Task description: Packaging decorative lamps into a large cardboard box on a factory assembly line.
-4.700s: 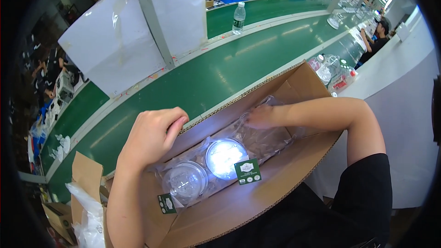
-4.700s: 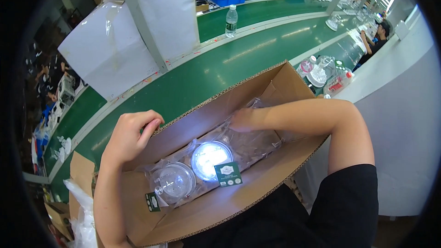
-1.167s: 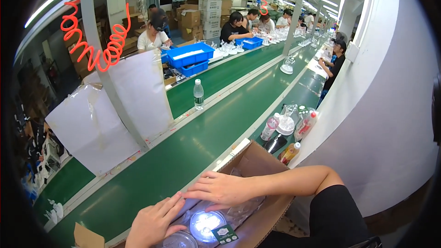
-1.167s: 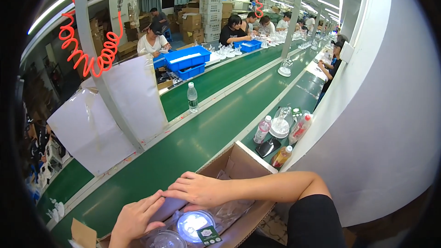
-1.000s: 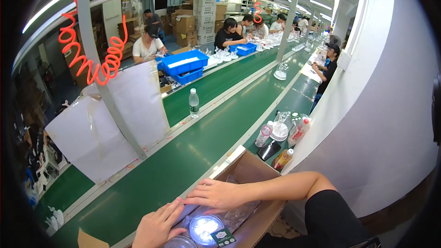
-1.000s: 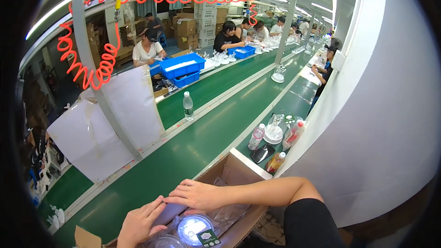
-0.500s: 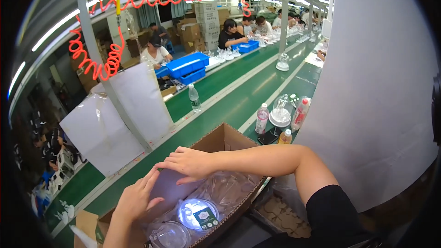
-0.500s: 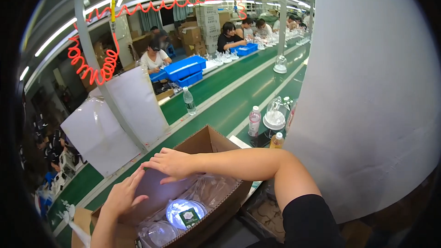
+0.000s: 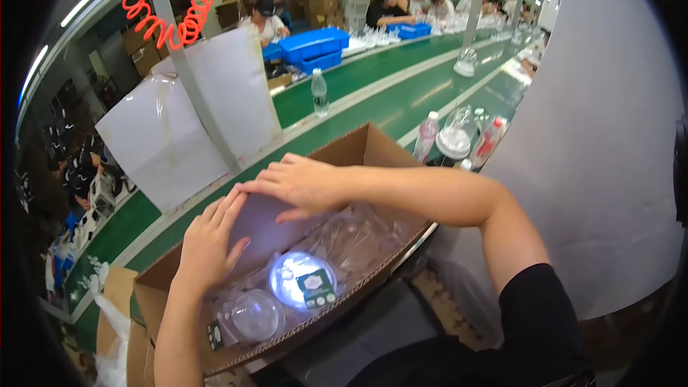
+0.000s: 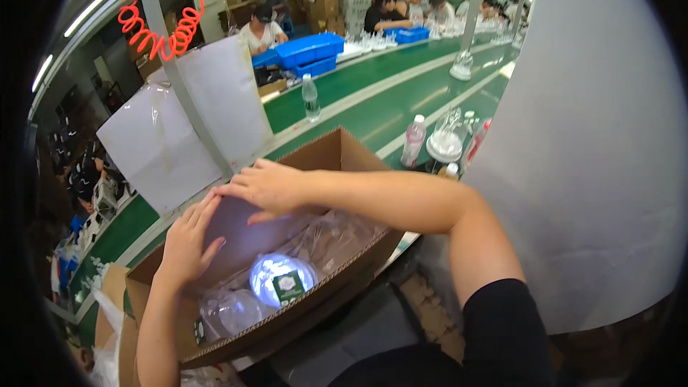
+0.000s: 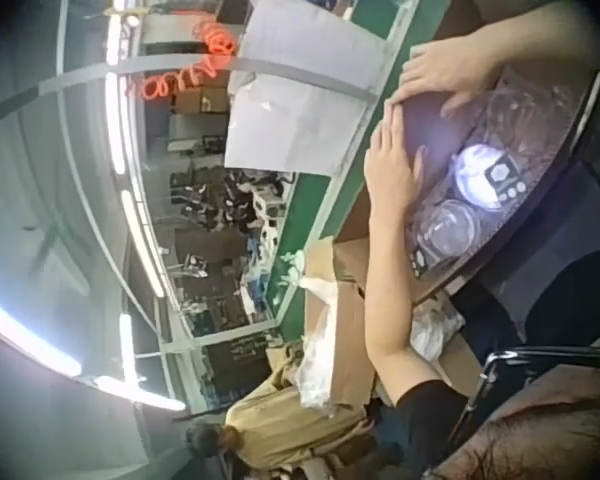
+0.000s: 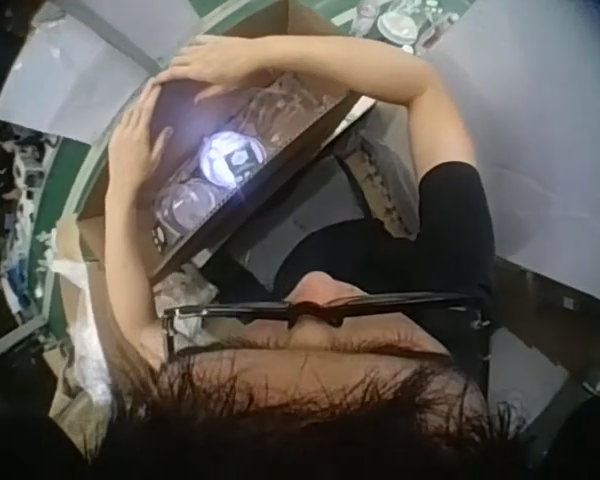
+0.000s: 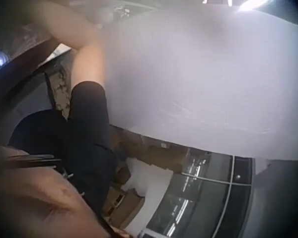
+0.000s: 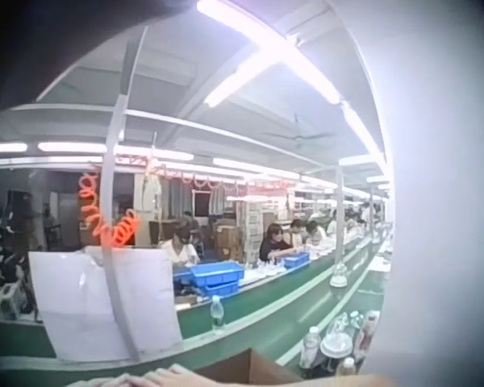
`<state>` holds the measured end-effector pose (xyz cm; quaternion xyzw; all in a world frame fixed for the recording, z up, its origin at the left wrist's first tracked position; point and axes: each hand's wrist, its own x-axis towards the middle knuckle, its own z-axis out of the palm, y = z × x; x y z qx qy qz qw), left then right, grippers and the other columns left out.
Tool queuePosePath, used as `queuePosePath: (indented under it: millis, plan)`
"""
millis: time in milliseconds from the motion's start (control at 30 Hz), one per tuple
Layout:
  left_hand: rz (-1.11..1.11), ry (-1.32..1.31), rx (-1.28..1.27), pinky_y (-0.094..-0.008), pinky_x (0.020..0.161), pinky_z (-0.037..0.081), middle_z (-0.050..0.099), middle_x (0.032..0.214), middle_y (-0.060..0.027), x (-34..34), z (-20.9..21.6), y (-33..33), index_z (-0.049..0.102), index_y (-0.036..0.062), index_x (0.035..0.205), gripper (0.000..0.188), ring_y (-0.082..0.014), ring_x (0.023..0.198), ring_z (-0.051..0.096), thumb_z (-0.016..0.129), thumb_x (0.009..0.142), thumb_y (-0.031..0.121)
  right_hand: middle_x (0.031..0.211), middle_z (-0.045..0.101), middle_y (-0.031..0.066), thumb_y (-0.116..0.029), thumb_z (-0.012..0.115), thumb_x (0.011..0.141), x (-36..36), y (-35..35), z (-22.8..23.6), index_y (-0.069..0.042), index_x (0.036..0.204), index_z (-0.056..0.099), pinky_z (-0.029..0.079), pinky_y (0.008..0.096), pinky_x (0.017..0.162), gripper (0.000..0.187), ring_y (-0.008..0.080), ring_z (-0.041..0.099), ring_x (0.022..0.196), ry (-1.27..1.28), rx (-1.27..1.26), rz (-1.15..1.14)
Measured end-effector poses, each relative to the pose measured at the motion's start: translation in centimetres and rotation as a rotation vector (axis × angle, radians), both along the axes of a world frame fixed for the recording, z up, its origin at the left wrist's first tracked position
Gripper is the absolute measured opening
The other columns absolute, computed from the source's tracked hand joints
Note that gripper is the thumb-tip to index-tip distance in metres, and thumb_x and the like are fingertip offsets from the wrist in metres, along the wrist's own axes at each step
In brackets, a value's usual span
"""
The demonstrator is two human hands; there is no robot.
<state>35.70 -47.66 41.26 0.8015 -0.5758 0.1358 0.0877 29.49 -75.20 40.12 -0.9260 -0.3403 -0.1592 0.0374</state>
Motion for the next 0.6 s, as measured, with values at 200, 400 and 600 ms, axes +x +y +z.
queuePosePath:
  millis: [200,400,600]
  plan:
    - [0.026,-0.001,0.035,-0.0422,0.103,0.048,0.043,0.161,-0.0086,-0.5,0.0,0.3,0.041,0.0088,0.156,0.083,-0.0309,0.137,0.051,0.078,0.083,0.019,0.126,0.060,0.0106,-0.037,0.075,0.090,0.3,0.1,-0.9,-0.011,0.159,0.032,0.043,0.0402,0.099,0.085,0.0272,0.058,0.119,-0.020,0.056,0.034]
    - [0.025,-0.024,0.043,-0.0424,0.105,0.047,0.042,0.162,-0.0076,-0.6,-0.4,0.3,0.040,0.0089,0.157,0.079,-0.0306,0.138,0.050,0.075,0.087,0.024,0.123,0.060,0.0099,-0.038,0.073,0.092,-0.5,0.4,-0.7,-0.011,0.160,0.031,0.043,0.0398,0.096,0.085,0.0270,0.058,0.117,0.000,-0.007,-0.025]
    - [0.021,-0.033,0.071,-0.0421,0.103,0.047,0.040,0.163,-0.0068,-0.9,0.1,0.7,0.037,0.0081,0.158,0.079,-0.0313,0.136,0.051,0.073,0.090,0.024,0.129,0.059,0.0101,-0.039,0.073,0.092,-0.9,0.8,-0.5,-0.011,0.160,0.031,0.043,0.0397,0.096,0.085,0.0266,0.058,0.118,0.016,-0.037,-0.028]
